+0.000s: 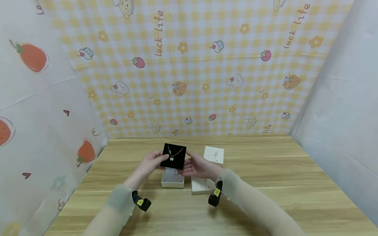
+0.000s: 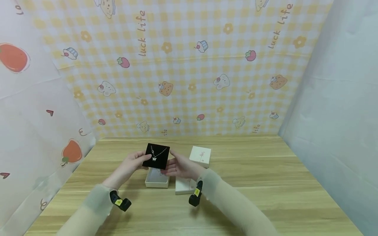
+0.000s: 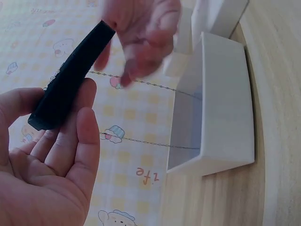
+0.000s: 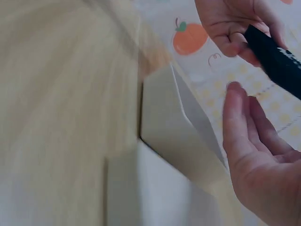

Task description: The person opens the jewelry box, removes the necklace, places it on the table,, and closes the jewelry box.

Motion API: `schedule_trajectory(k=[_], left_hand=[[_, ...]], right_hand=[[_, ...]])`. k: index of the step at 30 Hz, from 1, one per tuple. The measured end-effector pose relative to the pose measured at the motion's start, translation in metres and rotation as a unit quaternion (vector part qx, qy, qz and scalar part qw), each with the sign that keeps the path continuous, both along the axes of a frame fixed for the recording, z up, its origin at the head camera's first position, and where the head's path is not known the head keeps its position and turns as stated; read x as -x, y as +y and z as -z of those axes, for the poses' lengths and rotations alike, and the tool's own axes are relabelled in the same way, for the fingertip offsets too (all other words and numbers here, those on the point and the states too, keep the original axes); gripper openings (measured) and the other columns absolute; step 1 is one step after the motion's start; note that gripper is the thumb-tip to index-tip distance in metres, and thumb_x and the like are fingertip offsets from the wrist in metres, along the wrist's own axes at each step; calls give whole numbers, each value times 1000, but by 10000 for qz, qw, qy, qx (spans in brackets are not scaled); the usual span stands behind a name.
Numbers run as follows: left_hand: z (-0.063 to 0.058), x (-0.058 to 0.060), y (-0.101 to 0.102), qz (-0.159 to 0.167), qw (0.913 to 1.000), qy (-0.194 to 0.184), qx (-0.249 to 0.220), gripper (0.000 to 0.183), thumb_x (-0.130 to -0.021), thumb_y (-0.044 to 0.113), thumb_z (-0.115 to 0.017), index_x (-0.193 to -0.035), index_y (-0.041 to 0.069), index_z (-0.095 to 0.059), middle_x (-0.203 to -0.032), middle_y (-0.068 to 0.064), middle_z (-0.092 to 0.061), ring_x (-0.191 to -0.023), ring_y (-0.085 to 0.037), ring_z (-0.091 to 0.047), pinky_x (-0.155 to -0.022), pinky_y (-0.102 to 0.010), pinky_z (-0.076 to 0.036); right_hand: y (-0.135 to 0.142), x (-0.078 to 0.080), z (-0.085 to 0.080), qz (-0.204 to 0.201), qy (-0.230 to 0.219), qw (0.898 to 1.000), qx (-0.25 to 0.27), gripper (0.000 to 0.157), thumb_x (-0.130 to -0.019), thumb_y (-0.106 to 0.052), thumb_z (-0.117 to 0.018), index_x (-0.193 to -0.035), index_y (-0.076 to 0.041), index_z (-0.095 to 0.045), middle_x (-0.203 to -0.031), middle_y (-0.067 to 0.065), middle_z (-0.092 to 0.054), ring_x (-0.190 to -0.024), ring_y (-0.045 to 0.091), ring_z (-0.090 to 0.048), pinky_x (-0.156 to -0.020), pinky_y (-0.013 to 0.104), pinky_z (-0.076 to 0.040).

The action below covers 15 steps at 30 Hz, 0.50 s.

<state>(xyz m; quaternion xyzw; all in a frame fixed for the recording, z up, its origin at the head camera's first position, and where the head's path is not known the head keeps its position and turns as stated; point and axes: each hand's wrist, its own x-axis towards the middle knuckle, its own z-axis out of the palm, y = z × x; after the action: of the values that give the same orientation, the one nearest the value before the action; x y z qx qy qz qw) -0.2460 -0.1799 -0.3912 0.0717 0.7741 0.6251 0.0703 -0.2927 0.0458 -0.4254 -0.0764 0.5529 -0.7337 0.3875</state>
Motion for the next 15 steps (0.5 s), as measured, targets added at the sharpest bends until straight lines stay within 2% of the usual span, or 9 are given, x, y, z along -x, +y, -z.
schedule_trajectory(k=[3, 6, 11, 13, 15], left_hand=[[-2, -1, 0, 39, 9999, -5, -103, 38, -97, 26, -59, -116, -7, -60, -100, -8, -67, -89, -17, -64, -79, -37, -55], [-5, -2, 0, 126, 9997, 17, -185, 37, -97, 25, -59, -114, -8, -59, -98, -7, -67, -88, -17, -64, -79, -38, -55], [-6, -4, -1, 363, 9987, 14, -344, 36, -98, 24, -57, -113, -8, -59, -97, -7, -68, -88, -17, -65, -83, -38, -53], [-5, -4, -2, 476, 9980, 14, -406, 35, -99, 23, -56, -113, -9, -60, -96, -7, -69, -88, -17, -65, -83, -36, -52], [-3, -5, -2, 577, 9975, 43, -410, 33, -99, 23, -56, -110, -8, -60, -95, -6, -68, -87, -17, -64, -82, -35, -53]], right_hand=[[-8, -1, 4, -191, -399, 9983, 380, 85, -98, -59, -36, -137, 16, -36, -129, 30, -53, -118, 35, -55, -102, 40, -42], [-15, -2, 5, -365, -504, 9959, 664, 83, -98, -59, -37, -144, 10, -32, -136, 31, -46, -127, 38, -46, -108, 43, -35], [-22, 0, 3, -779, -388, 9893, 1175, 75, -97, -58, -41, -151, -8, -30, -140, 25, -47, -125, 34, -50, -105, 42, -38], [-25, 1, 1, -896, -388, 9851, 1415, 70, -97, -56, -45, -149, -12, -33, -138, 20, -50, -122, 32, -53, -103, 40, -41], [-26, 3, -1, -884, -461, 9819, 1608, 60, -97, -55, -47, -140, -14, -44, -131, 15, -57, -116, 28, -57, -99, 39, -45]])
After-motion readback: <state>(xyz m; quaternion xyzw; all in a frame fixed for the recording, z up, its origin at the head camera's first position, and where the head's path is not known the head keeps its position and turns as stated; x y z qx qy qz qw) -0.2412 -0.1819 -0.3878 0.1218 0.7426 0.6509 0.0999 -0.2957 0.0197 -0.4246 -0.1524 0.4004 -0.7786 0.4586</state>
